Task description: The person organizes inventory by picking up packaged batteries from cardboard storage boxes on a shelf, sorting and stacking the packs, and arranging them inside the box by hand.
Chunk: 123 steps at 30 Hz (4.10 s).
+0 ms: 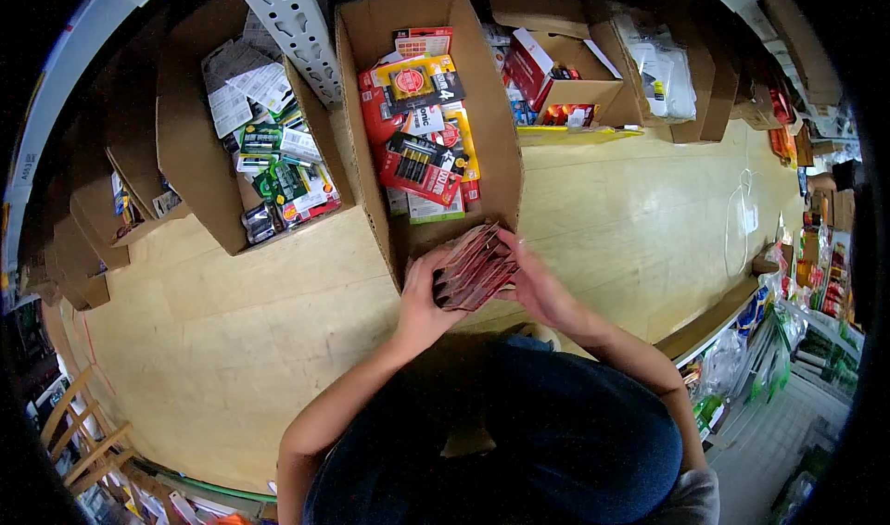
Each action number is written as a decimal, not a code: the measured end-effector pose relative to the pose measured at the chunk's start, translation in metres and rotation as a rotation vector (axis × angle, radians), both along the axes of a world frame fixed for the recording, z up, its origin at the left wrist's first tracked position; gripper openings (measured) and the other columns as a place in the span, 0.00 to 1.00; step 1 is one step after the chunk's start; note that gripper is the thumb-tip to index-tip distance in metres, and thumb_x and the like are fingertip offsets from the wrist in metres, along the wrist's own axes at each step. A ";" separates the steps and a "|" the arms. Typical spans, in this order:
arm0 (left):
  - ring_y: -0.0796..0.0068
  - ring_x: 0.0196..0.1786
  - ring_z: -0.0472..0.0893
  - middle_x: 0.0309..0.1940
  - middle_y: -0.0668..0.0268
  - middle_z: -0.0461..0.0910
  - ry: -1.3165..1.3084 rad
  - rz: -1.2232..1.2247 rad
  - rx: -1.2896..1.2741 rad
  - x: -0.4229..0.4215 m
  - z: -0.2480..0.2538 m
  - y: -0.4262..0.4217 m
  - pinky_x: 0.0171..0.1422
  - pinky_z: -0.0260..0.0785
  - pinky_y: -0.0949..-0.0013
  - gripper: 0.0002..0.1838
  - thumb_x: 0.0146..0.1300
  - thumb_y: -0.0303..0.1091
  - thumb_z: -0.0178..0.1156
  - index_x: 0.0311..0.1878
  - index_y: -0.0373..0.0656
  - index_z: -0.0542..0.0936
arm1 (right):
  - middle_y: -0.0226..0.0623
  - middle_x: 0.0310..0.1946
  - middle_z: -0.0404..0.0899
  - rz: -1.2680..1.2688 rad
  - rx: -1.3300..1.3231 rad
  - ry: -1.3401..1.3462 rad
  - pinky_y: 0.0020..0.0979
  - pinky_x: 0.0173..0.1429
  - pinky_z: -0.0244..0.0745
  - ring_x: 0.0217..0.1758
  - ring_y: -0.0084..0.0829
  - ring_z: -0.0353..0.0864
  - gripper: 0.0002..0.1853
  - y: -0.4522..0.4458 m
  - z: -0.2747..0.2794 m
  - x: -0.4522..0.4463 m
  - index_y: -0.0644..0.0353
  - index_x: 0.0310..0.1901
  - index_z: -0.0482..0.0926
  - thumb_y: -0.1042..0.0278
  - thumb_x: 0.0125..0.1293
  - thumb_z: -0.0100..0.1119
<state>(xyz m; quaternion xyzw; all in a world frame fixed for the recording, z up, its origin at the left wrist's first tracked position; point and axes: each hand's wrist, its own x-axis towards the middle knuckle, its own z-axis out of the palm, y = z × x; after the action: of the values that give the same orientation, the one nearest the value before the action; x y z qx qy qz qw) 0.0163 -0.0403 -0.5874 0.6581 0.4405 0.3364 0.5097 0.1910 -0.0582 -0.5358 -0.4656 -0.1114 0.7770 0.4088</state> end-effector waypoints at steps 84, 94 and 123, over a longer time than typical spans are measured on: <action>0.65 0.41 0.70 0.38 0.63 0.70 0.413 -0.118 0.760 -0.050 0.020 -0.004 0.44 0.65 0.65 0.14 0.43 0.31 0.59 0.36 0.41 0.73 | 0.52 0.44 0.68 1.556 0.582 -1.204 0.40 0.52 0.62 0.48 0.47 0.68 0.34 0.095 -0.036 -0.054 0.64 0.49 0.63 0.41 0.49 0.49; 0.64 0.39 0.71 0.36 0.62 0.70 0.360 -0.042 0.738 -0.053 0.021 -0.001 0.40 0.66 0.66 0.16 0.39 0.29 0.63 0.35 0.39 0.73 | 0.49 0.44 0.67 1.571 0.886 -1.206 0.41 0.51 0.62 0.49 0.44 0.67 0.36 0.103 -0.009 -0.040 0.64 0.49 0.64 0.45 0.43 0.57; 0.61 0.32 0.73 0.32 0.58 0.72 0.280 -0.070 0.558 -0.053 0.011 -0.022 0.34 0.68 0.68 0.16 0.43 0.25 0.60 0.38 0.38 0.70 | 0.42 0.10 0.71 1.255 1.082 -1.531 0.36 0.21 0.68 0.15 0.40 0.73 0.21 0.061 -0.031 -0.039 0.65 0.49 0.62 0.65 0.55 0.48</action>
<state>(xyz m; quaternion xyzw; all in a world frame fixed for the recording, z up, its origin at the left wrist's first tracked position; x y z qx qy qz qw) -0.0369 -0.0621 -0.5768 0.8271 0.3742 0.3327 0.2553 0.1524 0.0033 -0.5664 -0.4426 -0.8692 0.2047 -0.0820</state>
